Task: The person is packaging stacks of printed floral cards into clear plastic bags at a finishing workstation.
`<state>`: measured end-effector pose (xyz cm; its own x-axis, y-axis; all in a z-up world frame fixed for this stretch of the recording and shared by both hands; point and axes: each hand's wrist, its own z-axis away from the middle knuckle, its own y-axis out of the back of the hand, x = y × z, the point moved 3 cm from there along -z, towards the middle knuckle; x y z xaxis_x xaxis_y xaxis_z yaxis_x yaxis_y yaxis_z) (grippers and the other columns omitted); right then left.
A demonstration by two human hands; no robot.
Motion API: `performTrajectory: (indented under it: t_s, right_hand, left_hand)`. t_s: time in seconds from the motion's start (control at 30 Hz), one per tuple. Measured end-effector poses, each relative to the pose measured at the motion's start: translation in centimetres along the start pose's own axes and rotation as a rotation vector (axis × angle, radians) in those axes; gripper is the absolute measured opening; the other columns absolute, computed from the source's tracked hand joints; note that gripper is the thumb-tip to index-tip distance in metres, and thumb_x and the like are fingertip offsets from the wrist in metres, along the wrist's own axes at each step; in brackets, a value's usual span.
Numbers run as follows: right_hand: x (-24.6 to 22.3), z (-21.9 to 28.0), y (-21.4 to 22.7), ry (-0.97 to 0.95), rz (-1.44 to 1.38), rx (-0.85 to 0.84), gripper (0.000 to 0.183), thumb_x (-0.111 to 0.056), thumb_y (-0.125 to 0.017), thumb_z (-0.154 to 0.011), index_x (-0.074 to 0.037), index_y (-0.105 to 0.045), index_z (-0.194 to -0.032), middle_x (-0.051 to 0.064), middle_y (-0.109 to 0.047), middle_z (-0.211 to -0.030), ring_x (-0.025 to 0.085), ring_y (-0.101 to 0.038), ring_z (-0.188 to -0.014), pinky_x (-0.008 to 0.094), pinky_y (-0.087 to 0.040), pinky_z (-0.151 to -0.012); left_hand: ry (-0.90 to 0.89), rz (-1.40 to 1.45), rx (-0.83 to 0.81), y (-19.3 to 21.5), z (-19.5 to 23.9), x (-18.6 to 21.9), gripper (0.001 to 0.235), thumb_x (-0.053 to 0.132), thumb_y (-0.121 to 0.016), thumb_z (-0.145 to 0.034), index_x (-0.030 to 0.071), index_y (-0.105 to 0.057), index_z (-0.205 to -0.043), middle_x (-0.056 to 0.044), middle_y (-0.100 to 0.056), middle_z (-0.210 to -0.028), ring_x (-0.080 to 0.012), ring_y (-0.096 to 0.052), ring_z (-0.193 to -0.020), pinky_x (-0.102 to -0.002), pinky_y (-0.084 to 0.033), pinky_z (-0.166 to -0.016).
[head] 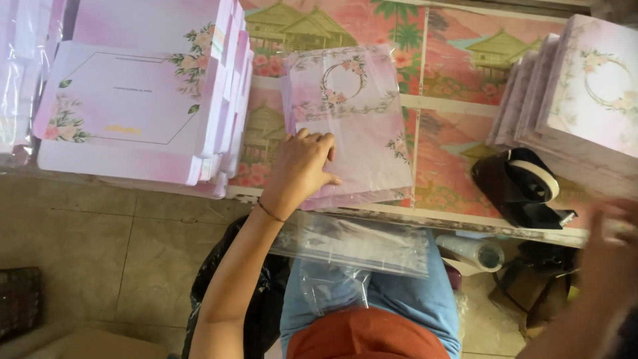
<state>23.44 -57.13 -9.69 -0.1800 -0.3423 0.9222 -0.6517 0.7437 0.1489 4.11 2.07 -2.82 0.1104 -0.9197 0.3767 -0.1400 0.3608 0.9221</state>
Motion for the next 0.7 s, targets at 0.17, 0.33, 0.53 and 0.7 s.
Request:
performTrajectory:
  t_s: [0.17,0.33,0.53,0.7]
  right_hand:
    - [4.0,-15.2,29.1,0.129,-1.836,0.176,0.009,-0.02,-0.089,-0.1,-0.019,-0.082,-0.104,0.009,-0.071,-0.131,0.029,-0.072,-0.112,0.042,-0.059,-0.085]
    - [-0.8,-18.4,37.7,0.499,-1.818,0.278,0.011,-0.039,-0.083,-0.092,-0.031,-0.076,-0.093,-0.008,-0.063,-0.131,0.015,-0.076,-0.095,0.036,-0.063,-0.071]
    - [-3.1,-20.6,40.9,0.755,-1.648,0.32,0.013,-0.034,-0.083,-0.088,-0.028,-0.072,-0.093,-0.005,-0.056,-0.126,0.019,-0.07,-0.088,0.04,-0.061,-0.055]
    - [-3.3,-21.8,41.7,0.842,-1.571,0.225,0.018,-0.039,-0.084,-0.088,-0.024,-0.074,-0.091,-0.003,-0.054,-0.123,0.029,-0.072,-0.089,0.046,-0.065,-0.061]
  left_hand:
    - [0.11,0.038,-0.095,-0.5,-0.5,-1.2,0.068,0.052,-0.105,-0.059,0.019,-0.061,-0.098,-0.002,-0.07,-0.103,-0.0316,-0.062,-0.112,-0.049,-0.053,-0.087]
    - [0.135,0.128,-0.149,0.0,-0.8,-1.5,0.064,0.044,-0.103,-0.062,0.018,-0.062,-0.104,-0.008,-0.066,-0.109,-0.0385,-0.062,-0.118,-0.055,-0.053,-0.096]
    - [0.137,0.129,-0.194,-2.0,-1.4,-3.1,0.067,0.054,-0.101,-0.06,0.024,-0.06,-0.104,-0.001,-0.061,-0.112,-0.0335,-0.06,-0.121,-0.053,-0.055,-0.093]
    - [0.134,0.169,-0.191,-1.9,-1.5,-2.9,0.062,0.044,-0.102,-0.062,0.021,-0.062,-0.104,-0.003,-0.06,-0.112,-0.036,-0.06,-0.12,-0.054,-0.054,-0.093]
